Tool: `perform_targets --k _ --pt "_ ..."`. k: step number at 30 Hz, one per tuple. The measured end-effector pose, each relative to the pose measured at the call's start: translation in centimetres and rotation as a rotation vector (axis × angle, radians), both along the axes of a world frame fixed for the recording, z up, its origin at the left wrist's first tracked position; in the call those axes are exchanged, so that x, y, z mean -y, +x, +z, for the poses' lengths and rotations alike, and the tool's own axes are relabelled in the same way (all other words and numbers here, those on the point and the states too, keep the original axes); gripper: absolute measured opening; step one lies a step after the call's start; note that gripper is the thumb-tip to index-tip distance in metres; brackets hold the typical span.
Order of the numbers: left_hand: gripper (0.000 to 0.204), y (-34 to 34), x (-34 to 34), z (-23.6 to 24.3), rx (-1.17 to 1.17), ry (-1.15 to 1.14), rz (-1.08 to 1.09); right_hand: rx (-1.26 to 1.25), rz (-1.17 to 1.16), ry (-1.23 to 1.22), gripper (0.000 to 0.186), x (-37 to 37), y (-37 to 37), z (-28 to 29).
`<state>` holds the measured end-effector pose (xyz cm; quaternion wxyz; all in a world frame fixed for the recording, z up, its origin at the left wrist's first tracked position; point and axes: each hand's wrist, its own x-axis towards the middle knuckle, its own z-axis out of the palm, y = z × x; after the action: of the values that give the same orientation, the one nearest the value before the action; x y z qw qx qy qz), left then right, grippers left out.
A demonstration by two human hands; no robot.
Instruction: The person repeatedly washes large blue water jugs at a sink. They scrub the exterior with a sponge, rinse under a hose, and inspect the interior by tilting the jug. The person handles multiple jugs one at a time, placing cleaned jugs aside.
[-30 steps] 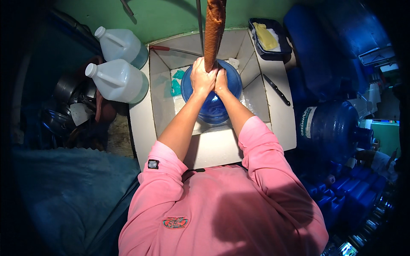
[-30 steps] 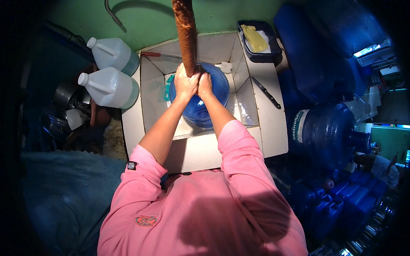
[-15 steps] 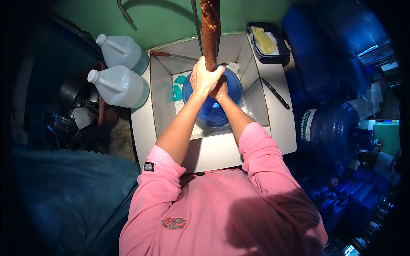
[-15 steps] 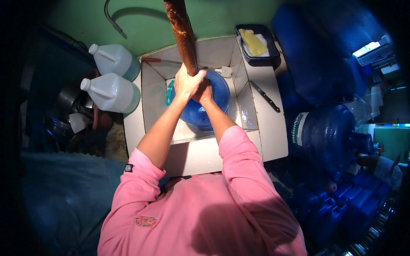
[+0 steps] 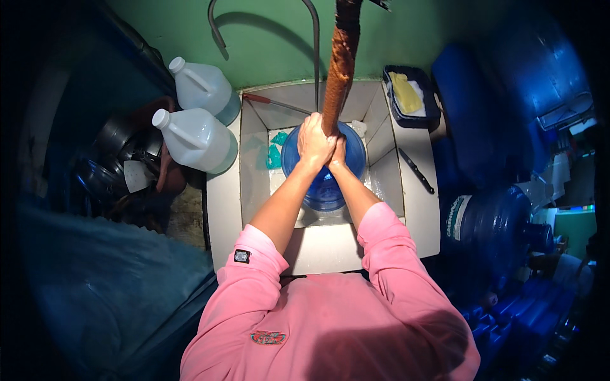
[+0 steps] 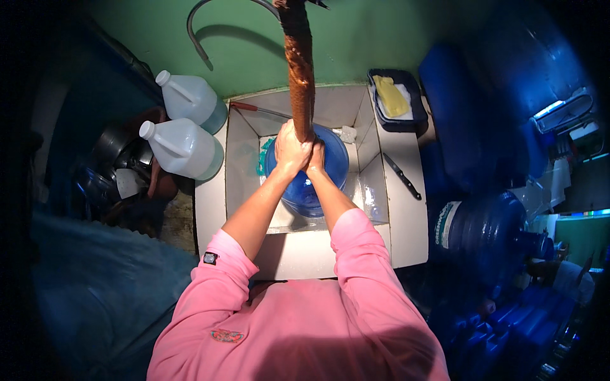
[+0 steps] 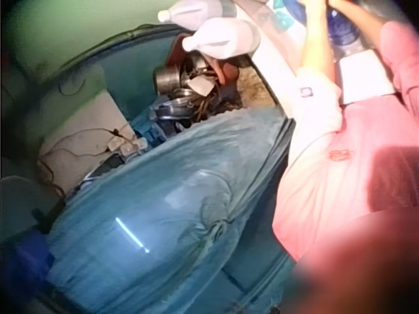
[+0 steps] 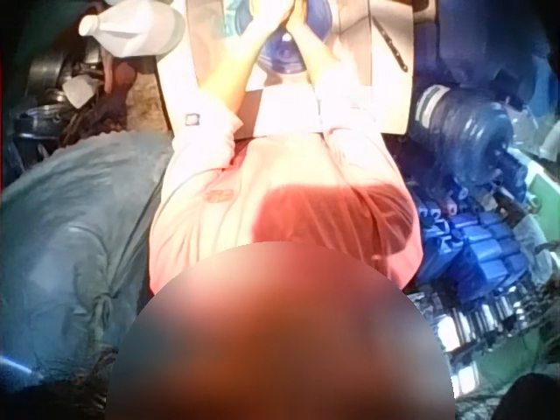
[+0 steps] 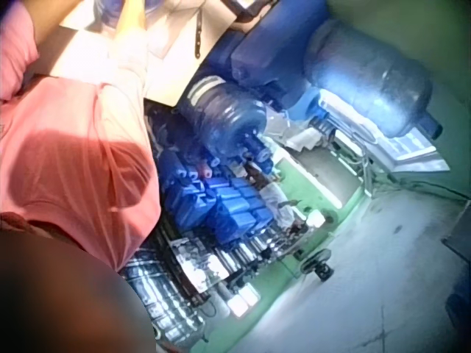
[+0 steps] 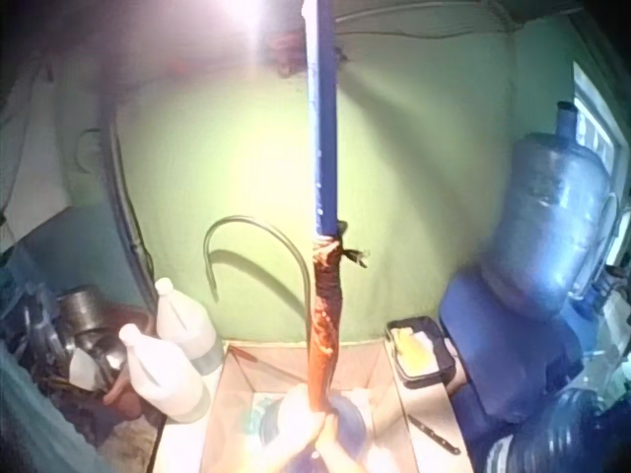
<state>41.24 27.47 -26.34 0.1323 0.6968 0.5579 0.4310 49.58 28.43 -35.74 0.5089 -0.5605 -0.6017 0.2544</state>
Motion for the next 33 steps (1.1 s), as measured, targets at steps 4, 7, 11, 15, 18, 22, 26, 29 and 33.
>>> perform_targets --k 4,7,11,15,18,22,26,29,33 --pt "0.035 0.3 0.7 -0.5 -0.088 0.017 0.039 -0.044 0.115 -0.079 0.026 -0.2 0.8 -0.7" --pt "0.039 0.5 1.1 -0.9 -0.094 0.055 0.064 0.079 0.108 -0.100 0.021 -0.4 1.3 -1.1" --pt "0.040 0.6 1.0 -1.2 -0.110 0.054 0.080 -0.045 0.170 -0.047 0.020 -0.3 1.6 -1.2" --pt "0.043 0.6 1.0 -1.2 -0.108 0.042 0.106 -0.081 0.162 -0.139 0.018 -0.1 1.4 -1.1" --pt "0.042 0.7 1.1 -1.2 -0.091 -0.008 0.112 -0.070 0.161 -0.043 0.018 -0.1 1.4 -1.4" --pt "0.042 0.8 1.2 -1.3 -0.121 0.042 0.142 -0.049 0.137 -0.074 0.019 -0.3 1.6 -1.8" --pt "0.037 0.7 1.1 -1.4 -0.079 0.067 0.136 -0.036 0.140 0.014 0.018 -0.3 1.6 -1.6" --pt "0.038 0.7 1.1 -1.4 -0.061 0.067 0.133 -0.055 0.148 0.009 0.019 -0.2 1.5 -1.1" --pt "0.039 0.7 1.1 -1.3 -0.020 0.040 0.107 0.025 0.145 -0.006 0.020 0.0 1.5 -1.1"
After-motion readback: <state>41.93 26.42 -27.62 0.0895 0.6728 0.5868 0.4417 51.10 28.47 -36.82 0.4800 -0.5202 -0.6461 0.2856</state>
